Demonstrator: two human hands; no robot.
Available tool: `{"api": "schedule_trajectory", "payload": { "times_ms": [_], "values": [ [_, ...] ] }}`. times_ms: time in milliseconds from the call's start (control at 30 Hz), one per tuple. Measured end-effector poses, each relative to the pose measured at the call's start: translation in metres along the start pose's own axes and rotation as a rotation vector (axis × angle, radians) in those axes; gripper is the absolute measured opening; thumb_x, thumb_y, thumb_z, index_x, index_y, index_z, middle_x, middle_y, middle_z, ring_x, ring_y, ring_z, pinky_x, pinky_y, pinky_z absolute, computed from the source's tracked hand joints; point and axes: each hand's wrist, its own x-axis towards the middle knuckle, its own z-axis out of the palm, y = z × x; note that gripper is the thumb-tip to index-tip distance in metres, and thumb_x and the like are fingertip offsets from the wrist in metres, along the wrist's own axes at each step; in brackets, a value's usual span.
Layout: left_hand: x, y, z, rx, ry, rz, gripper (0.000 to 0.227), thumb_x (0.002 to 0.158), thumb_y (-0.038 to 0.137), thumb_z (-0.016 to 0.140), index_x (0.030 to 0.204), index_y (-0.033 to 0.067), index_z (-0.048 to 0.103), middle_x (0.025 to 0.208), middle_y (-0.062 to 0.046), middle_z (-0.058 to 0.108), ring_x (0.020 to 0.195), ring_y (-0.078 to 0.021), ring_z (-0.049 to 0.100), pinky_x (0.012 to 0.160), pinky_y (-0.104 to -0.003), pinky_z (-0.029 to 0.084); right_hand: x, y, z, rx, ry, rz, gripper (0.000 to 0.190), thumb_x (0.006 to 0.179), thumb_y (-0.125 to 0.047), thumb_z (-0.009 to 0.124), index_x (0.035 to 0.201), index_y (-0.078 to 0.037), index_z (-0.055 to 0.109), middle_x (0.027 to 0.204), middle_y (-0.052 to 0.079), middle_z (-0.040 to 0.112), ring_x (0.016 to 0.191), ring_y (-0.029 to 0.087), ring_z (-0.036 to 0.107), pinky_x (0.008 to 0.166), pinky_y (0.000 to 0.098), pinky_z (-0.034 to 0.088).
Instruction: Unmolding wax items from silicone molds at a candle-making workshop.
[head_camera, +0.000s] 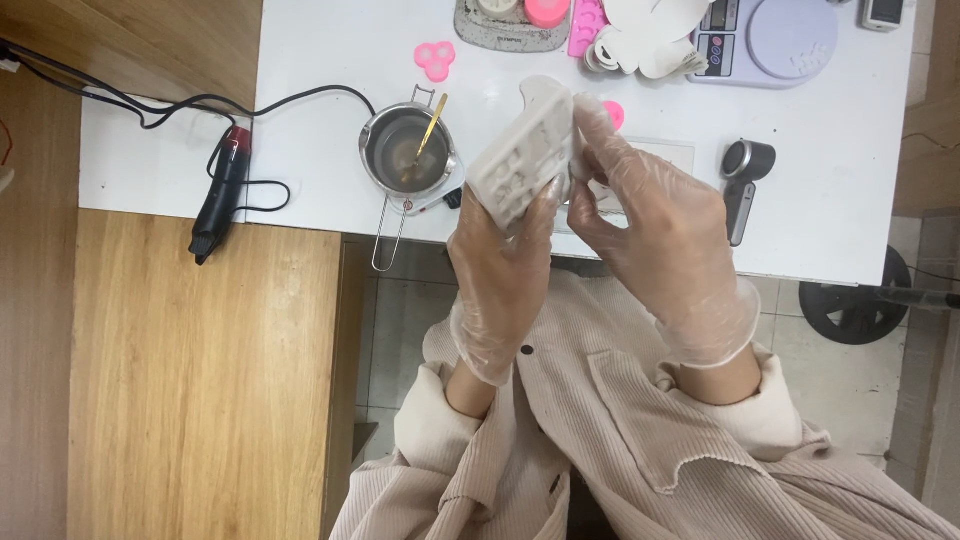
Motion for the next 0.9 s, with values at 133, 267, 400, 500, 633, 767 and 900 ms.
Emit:
{"api": "schedule_trajectory", "payload": {
  "times_ms": [133, 267, 400, 500, 633, 767, 900],
  "values": [
    [0.002, -0.006, 0.000, -0.058, -0.005, -0.030, 0.034, 0.103, 0.008, 0.066, 0.132, -0.0059, 0.057, 0.118, -0.012, 0.074, 0.106, -0.0128, 0.071, 0.091, -0.027, 0.062, 0.003, -0.001, -0.003, 0.055, 0.023, 0.005, 0.059, 0.097, -0.002, 0.081, 0.150, -0.009, 0.057, 0.108, 0.010, 0.077, 0.097, 0.018, 0.077, 0.087, 0.0301, 0.063],
    [0.004, -0.018, 0.000, -0.199, -0.014, -0.040, 0.032, 0.104, 0.006, 0.066, 0.132, -0.0067, 0.057, 0.120, -0.011, 0.071, 0.107, -0.0121, 0.069, 0.094, -0.026, 0.058, 0.005, 0.001, -0.003, 0.219, 0.054, 0.065, 0.043, 0.098, -0.001, 0.080, 0.138, -0.004, 0.066, 0.118, 0.012, 0.076, 0.107, 0.018, 0.077, 0.094, 0.0288, 0.063],
    [0.005, -0.019, 0.000, -0.216, -0.014, -0.059, 0.034, 0.102, 0.006, 0.067, 0.132, -0.0077, 0.057, 0.122, -0.010, 0.071, 0.108, -0.0110, 0.068, 0.095, -0.026, 0.057, -0.003, 0.015, 0.001, 0.552, 0.056, 0.205, 0.032, 0.103, 0.005, 0.070, 0.135, 0.001, 0.067, 0.126, 0.012, 0.075, 0.115, 0.018, 0.074, 0.105, 0.0303, 0.063],
    [0.006, -0.024, 0.001, -0.231, -0.018, -0.058, 0.034, 0.103, 0.006, 0.068, 0.132, -0.0087, 0.058, 0.122, -0.011, 0.071, 0.109, -0.0119, 0.068, 0.096, -0.027, 0.058, -0.001, 0.017, 0.003, 0.596, 0.046, 0.249, 0.030, 0.102, 0.006, 0.071, 0.132, 0.003, 0.068, 0.125, 0.013, 0.074, 0.116, 0.019, 0.073, 0.106, 0.0319, 0.062],
    [0.011, -0.033, -0.003, -0.296, -0.054, -0.161, 0.035, 0.102, 0.008, 0.067, 0.132, -0.0087, 0.060, 0.122, -0.012, 0.072, 0.107, -0.0140, 0.070, 0.093, -0.028, 0.059, -0.004, 0.019, 0.008, 0.617, 0.065, 0.359, 0.030, 0.099, 0.003, 0.073, 0.129, 0.001, 0.070, 0.120, 0.011, 0.076, 0.112, 0.018, 0.075, 0.101, 0.0302, 0.064],
    [0.011, -0.027, -0.004, -0.415, -0.059, -0.286, 0.035, 0.101, 0.011, 0.063, 0.130, -0.0070, 0.058, 0.122, -0.013, 0.070, 0.106, -0.0157, 0.072, 0.091, -0.030, 0.064, -0.006, 0.018, 0.007, 0.641, 0.028, 0.327, 0.041, 0.093, 0.002, 0.078, 0.133, -0.001, 0.067, 0.122, 0.012, 0.075, 0.111, 0.018, 0.074, 0.100, 0.0299, 0.063],
    [0.008, -0.025, -0.006, -0.420, -0.065, -0.203, 0.037, 0.105, 0.010, 0.064, 0.136, -0.0086, 0.057, 0.127, -0.013, 0.068, 0.113, -0.0152, 0.068, 0.098, -0.028, 0.059, -0.007, 0.017, 0.010, 0.496, 0.012, 0.288, 0.046, 0.087, 0.002, 0.084, 0.131, -0.001, 0.068, 0.116, 0.013, 0.076, 0.104, 0.018, 0.076, 0.094, 0.0297, 0.063]
  ]
}}
